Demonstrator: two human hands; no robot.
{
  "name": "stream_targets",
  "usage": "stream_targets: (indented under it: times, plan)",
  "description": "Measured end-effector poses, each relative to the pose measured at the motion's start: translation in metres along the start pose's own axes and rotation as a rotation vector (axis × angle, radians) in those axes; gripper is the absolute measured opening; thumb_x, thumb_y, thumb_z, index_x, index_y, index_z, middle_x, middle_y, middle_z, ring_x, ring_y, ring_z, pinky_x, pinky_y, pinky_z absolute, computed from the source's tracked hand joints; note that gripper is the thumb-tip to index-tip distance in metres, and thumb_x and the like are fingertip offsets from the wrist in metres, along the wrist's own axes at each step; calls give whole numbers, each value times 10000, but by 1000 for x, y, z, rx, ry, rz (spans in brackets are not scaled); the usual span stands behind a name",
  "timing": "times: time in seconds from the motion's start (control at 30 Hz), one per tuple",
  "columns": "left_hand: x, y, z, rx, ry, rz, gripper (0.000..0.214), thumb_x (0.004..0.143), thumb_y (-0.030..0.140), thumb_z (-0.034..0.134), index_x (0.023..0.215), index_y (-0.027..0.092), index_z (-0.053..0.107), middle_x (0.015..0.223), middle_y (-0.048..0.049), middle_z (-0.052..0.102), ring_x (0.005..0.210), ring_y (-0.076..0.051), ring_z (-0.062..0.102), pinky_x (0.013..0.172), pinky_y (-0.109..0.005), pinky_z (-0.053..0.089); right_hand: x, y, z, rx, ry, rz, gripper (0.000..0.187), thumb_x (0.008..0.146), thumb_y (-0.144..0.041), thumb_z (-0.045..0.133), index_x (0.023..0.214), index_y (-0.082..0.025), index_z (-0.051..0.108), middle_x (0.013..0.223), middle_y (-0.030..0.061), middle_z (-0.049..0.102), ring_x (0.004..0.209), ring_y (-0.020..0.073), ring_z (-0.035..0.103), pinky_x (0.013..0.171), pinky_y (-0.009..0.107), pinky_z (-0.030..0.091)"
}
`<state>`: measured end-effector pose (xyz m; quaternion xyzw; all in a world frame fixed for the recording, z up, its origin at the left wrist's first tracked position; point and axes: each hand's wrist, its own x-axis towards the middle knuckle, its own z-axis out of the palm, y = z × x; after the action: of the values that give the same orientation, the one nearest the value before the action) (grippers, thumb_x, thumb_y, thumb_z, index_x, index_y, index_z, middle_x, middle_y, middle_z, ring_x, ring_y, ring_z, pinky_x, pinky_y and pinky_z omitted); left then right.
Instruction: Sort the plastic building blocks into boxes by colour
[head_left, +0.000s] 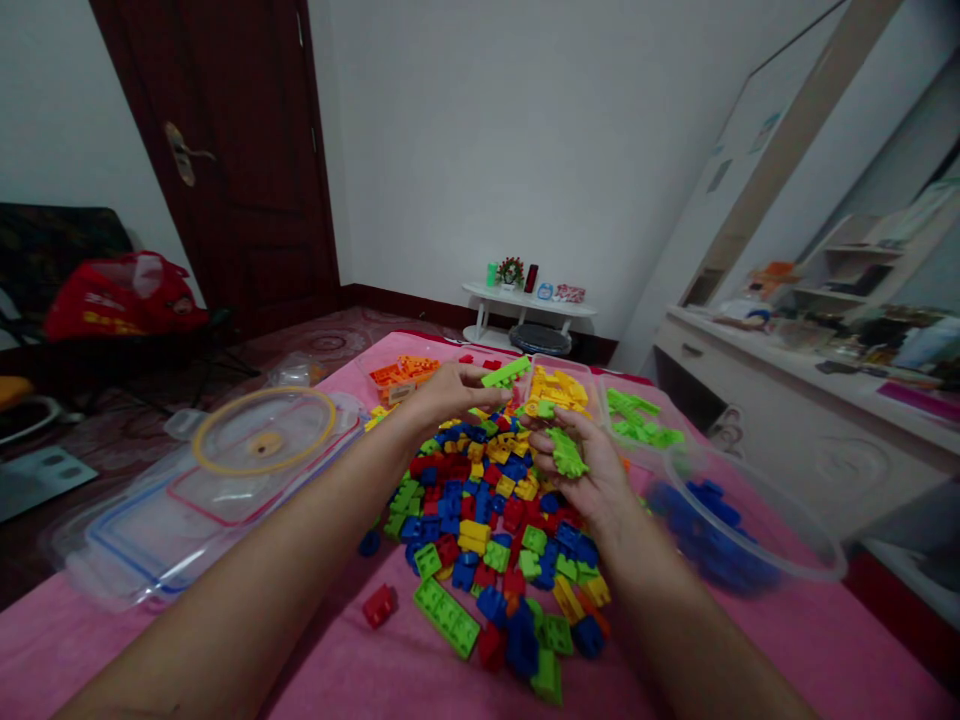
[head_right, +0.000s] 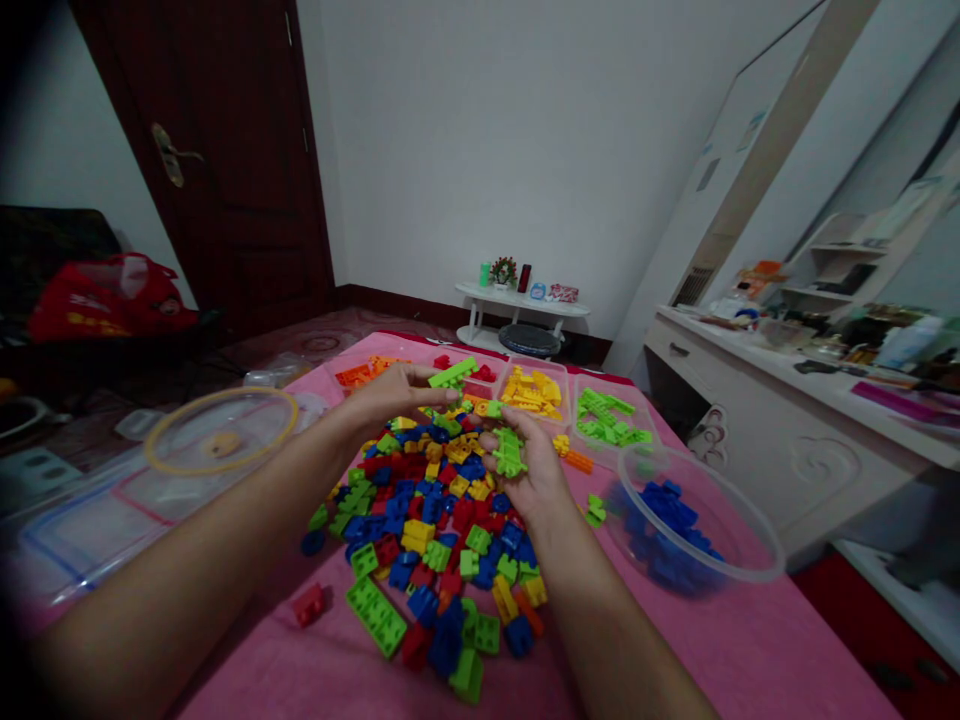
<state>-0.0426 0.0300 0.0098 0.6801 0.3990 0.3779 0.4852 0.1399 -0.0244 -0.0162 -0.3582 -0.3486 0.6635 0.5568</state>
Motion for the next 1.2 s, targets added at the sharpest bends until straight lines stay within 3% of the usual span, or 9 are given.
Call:
stream_targets:
  times: [0.23,0.43,0.53,0.63,0.8,0.87,1.0,1.1,1.2]
  plan:
    - [0,-1,22,-86,-133,230,388,625,381,729,902,110,701,783,-49,678,687,-140,604,649,-238,475,0,6,7,227,-71,130,162,779,-315,517,840,-166,531,668,11,579,413,48,396,310,112,239]
    - [7,-10,18,-58,-30,230,394,609,380,742,885,101,708,770,-41,688,674,-141,608,613,-222,464,7,15,2,-291,174,-101,267,696,-204,592,958,-164,627,610,1,623,404,97,490,348,189,343]
    - [8,-11,16,-80,-23,214,409,609,381,742,912,108,704,793,-45,697,692,-153,623,626,-231,477,10,16,1,-357,251,-199,301,671,-205,610,969,-176,647,695,5,665,538,135,576,419,212,405]
    - [5,-9,20,-105,-66,219,424,618,379,736,939,106,697,832,-56,704,749,-184,647,697,-275,505,9,13,3,-165,251,-155,220,684,-210,611,900,-178,629,615,-24,614,461,96,517,380,183,363]
    - [1,-8,30,-5,-138,243,365,627,311,725,929,109,702,901,-61,706,832,-201,648,751,-285,510,6,9,4,232,58,115,68,796,-242,524,781,-186,489,525,-43,514,343,55,393,292,122,248]
    - [2,-10,33,25,-157,261,348,636,292,713,935,115,703,924,-55,704,859,-199,643,762,-275,505,7,8,3,266,102,112,42,813,-203,488,780,-183,474,523,-40,516,342,55,402,286,115,250]
    - [8,-16,28,77,-11,259,375,666,322,685,973,106,694,892,-62,705,808,-194,647,719,-268,503,8,8,-1,208,242,17,32,776,-154,502,800,-173,494,581,-28,588,321,52,392,273,138,279]
    - [10,-20,20,299,160,260,343,697,326,651,968,121,697,851,-57,703,754,-182,638,687,-262,487,7,7,0,203,214,-42,90,718,-165,561,786,-170,503,661,-11,635,324,43,384,274,147,291]
    - [8,-21,19,539,204,253,262,716,313,624,901,150,713,803,-38,698,745,-171,621,679,-243,465,5,8,4,236,222,-53,131,682,-166,589,759,-181,485,591,-36,586,338,51,403,283,142,296]
